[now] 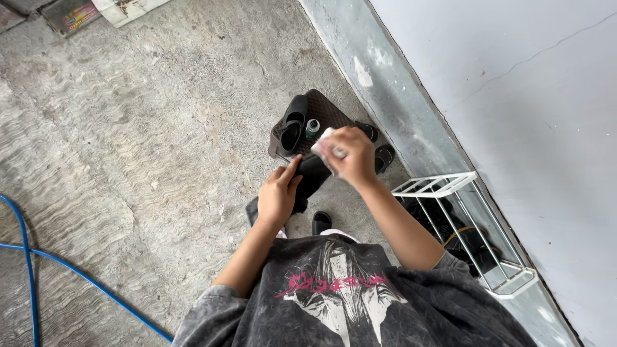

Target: The person cleans a pair of black leather shoes and a pair of black sandals using a cloth and a cleaning solution. They wipe the shoes thoroughly, then place them on a metal shoe rack. They proceed to clean the sandals by applying the solution and wiping them down with the cloth.

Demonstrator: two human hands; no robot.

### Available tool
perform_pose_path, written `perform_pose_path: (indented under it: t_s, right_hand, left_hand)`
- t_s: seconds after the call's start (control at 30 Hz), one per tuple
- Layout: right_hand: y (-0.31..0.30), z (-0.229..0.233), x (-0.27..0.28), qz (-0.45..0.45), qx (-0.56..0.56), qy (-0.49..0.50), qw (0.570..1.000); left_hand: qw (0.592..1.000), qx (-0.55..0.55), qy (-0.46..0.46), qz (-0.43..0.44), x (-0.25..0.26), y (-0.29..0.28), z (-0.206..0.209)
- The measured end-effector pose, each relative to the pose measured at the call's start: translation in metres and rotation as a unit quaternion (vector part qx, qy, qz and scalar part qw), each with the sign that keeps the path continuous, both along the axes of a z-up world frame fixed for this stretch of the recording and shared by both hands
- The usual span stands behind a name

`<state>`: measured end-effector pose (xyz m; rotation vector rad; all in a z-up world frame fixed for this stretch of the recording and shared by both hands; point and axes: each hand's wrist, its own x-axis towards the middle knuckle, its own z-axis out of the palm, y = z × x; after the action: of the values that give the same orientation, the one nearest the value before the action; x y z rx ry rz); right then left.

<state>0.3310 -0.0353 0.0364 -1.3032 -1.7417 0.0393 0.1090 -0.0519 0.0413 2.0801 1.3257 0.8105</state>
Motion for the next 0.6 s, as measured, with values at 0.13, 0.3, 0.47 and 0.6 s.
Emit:
perform_pose_path:
  t_s: [0.13,0.3,0.47,0.6]
  right_hand:
    - [0.004,-0.026,-0.001,-0.023,-0.03,0.232,0.972]
    - [-0.019,-0.032,-0.04,-0.146,0.005,0.036,0.989]
    - [-0.038,-0.047,-0.056,-0.084,-0.094,0.115,0.985]
    - [0.007,-0.039,-0.027,-0.149,-0.005,0.144,0.978]
  left_hand:
    - [0.975,-0.161,-0.15,0.026,0.008,0.012,-0.01]
    - [0.904,-0.295,-0.303,0.06,0.015,0.026,-0.017]
    - [0.885,-0.333,-0.316,0.075,0.013,0.042,0.002]
    - [0.936,-0.29,-0.195,0.028,0.012,0.038,0.002]
